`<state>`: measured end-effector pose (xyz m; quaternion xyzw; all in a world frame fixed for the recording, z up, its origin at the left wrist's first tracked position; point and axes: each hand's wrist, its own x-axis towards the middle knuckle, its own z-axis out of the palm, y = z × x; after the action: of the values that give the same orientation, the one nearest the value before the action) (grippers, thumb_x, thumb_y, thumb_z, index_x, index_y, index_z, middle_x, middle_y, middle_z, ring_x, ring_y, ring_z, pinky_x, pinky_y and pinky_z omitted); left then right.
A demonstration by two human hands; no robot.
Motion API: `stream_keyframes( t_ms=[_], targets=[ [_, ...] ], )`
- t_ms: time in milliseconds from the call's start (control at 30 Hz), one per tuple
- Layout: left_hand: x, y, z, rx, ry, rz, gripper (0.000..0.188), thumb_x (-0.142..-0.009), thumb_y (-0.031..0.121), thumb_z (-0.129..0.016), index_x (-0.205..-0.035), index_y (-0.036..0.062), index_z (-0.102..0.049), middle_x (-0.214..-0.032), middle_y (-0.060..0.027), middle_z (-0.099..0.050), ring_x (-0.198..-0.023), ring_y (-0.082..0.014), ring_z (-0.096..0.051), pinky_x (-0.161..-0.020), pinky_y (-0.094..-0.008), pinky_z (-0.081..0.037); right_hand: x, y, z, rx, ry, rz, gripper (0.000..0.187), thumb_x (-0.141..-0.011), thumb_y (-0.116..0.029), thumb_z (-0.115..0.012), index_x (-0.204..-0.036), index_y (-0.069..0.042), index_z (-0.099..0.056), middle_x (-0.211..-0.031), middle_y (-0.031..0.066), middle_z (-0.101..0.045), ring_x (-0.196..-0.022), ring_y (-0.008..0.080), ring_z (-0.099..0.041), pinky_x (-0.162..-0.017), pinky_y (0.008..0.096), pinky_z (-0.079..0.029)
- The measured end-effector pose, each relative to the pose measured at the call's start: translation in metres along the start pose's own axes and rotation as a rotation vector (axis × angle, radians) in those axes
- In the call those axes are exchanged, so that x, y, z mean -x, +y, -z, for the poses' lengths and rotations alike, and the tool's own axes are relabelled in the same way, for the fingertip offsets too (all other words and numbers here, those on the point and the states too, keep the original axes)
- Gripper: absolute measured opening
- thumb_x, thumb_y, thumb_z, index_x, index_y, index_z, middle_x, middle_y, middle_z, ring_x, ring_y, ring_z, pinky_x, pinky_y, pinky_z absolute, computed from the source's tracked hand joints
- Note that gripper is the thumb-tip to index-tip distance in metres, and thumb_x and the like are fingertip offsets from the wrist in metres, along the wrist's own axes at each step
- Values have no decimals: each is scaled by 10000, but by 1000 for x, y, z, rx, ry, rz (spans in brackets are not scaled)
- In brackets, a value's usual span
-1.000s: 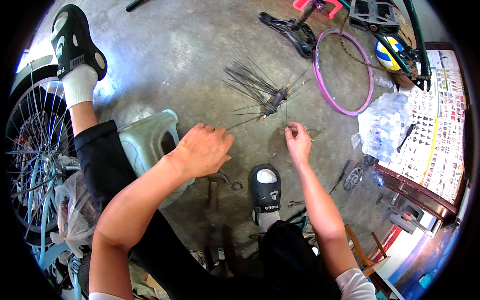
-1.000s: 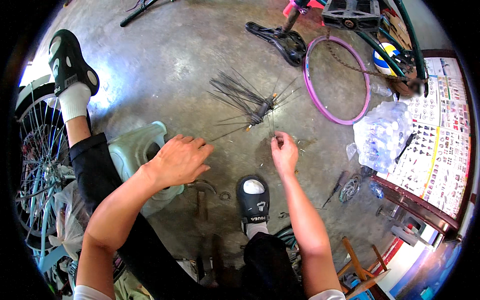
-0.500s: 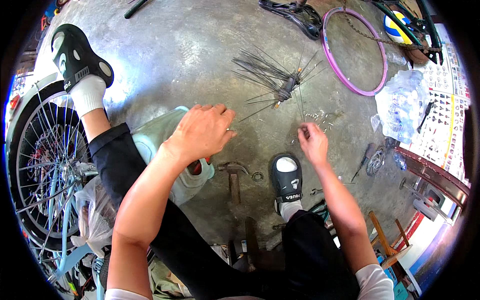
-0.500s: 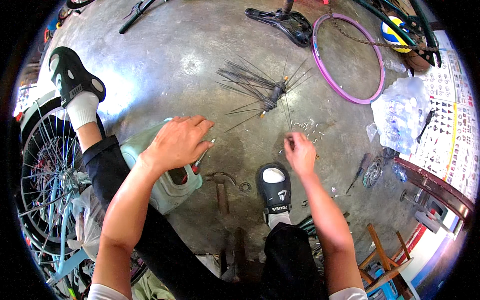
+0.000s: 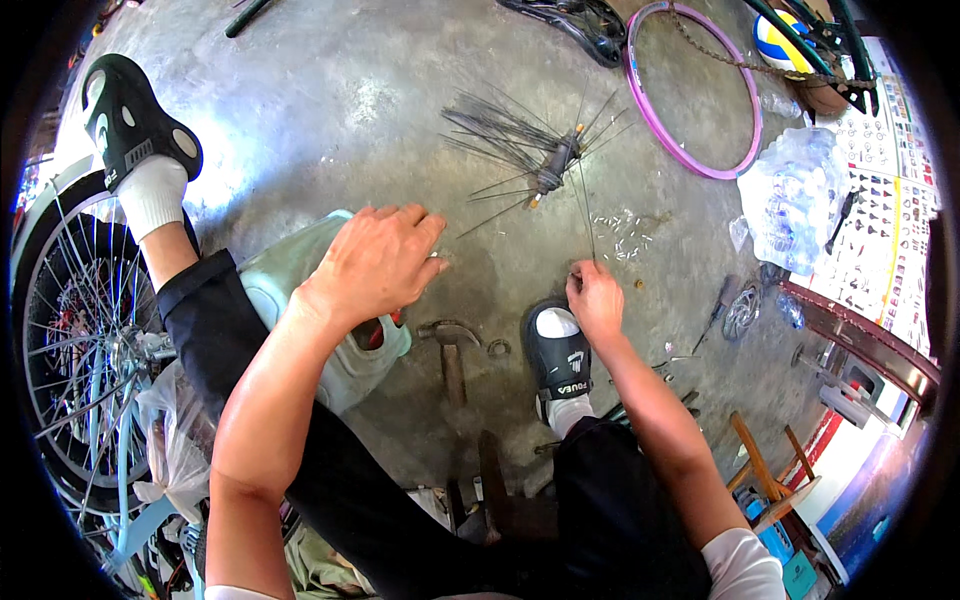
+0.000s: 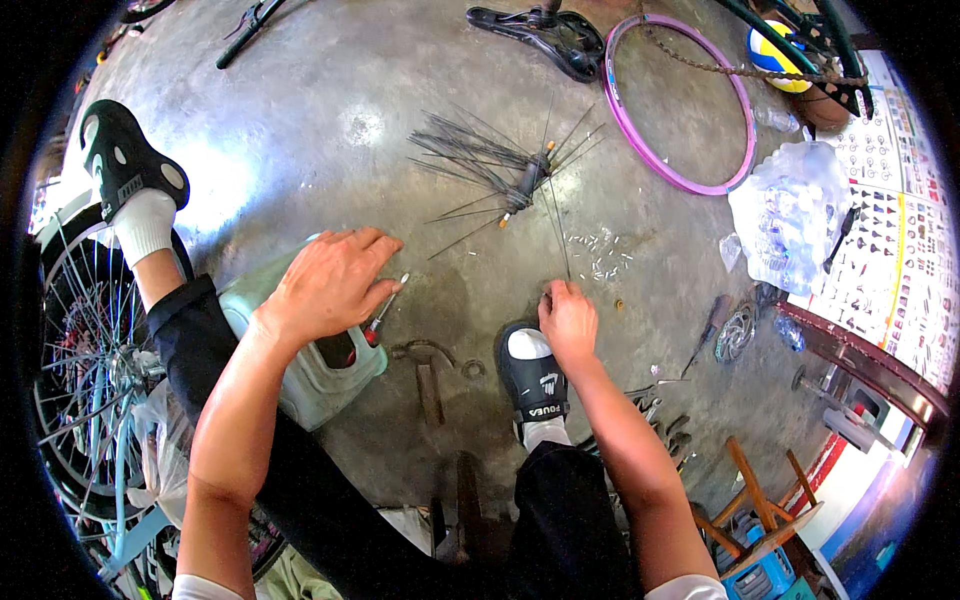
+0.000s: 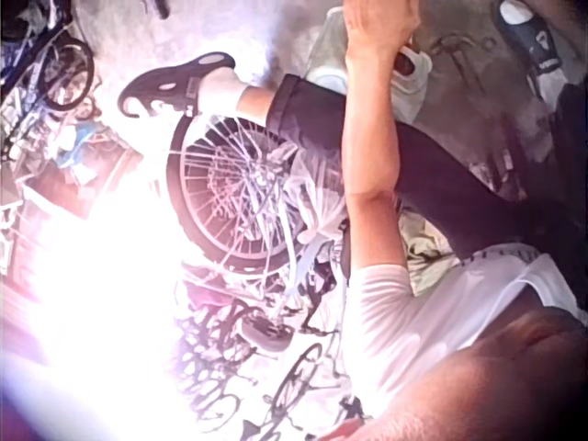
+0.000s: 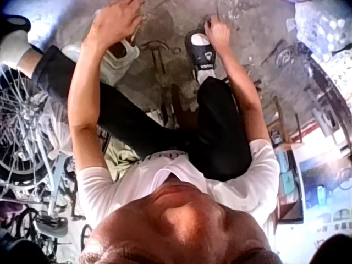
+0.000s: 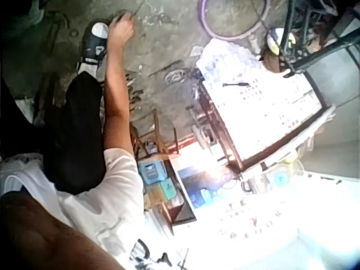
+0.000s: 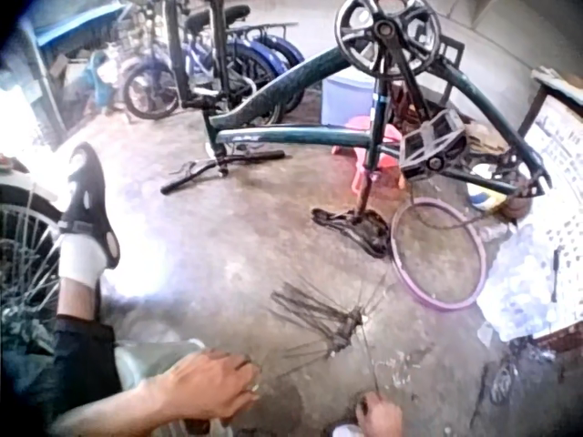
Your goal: The person removes the spokes from a bicycle rim by hand and places the rim on the floor.
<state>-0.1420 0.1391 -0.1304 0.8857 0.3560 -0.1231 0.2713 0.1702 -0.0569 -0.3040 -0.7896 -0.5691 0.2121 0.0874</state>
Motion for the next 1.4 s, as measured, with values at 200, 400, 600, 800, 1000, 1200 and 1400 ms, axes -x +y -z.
stream_keyframes(
  t_ms=[200, 400, 600, 800, 1000, 1200, 1400],
  targets=[
    [2, 2, -1, 0, 38, -25, 450, -946, 308, -708, -1290, 29, -631, -1163, -163, -681, -1072, -378, -673, -914, -493, -532, 1, -2, 2, 16, -16, 10, 144, -870, -132, -724, -997, -75, -691, -982, 165, -709, -839, 420, -707, -748, 533, -567],
    [1, 4, -2, 8, 22, -15, 445, -936, 299, -717, -1282, 30, -636, -1138, -156, -679, -1075, -368, -676, -919, -483, -535, -11, -16, 5, -36, -10, 50, 133, -865, -127, -716, -985, -71, -700, -960, 159, -705, -842, 414, -706, -754, 523, -569],
    [2, 4, -8, 10, 39, -42, 453, -913, 280, -740, -1275, 26, -638, -1132, -151, -681, -1071, -364, -678, -910, -479, -535, -51, -63, -13, -183, 19, 172, 118, -876, -148, -720, -961, -69, -703, -939, 164, -697, -834, 407, -703, -752, 508, -569],
    [2, 4, -8, 7, 33, -40, 449, -906, 276, -746, -1268, 30, -644, -1117, -150, -680, -1044, -371, -682, -890, -483, -535, -71, -94, -33, -105, -37, 241, 140, -890, -130, -698, -998, -44, -678, -974, 187, -697, -833, 425, -709, -749, 529, -589],
    [2, 6, -10, 41, 67, -49, 437, -899, 269, -758, -1253, 34, -656, -1090, -146, -682, -1028, -374, -684, -884, -477, -540, -75, -98, -25, 57, -177, 259, 186, -856, -147, -717, -956, -8, -644, -997, 216, -697, -815, 451, -713, -750, 547, -596],
    [3, 6, -10, -2, 76, -48, 432, -892, 269, -767, -1239, 33, -664, -1068, -137, -690, -1007, -363, -691, -880, -475, -546, -40, -51, -12, -62, -137, 112, 197, -810, -170, -738, -938, -33, -680, -973, 203, -719, -841, 408, -725, -741, 515, -586],
    [2, 9, -11, 2, 69, -65, 430, -887, 268, -768, -1224, 20, -668, -1067, -143, -690, -1009, -365, -693, -884, -472, -547, -43, 29, 32, -99, 115, -153, 202, -802, -209, -770, -924, -50, -749, -854, 165, -768, -789, 346, -757, -748, 446, -601]
  ],
)
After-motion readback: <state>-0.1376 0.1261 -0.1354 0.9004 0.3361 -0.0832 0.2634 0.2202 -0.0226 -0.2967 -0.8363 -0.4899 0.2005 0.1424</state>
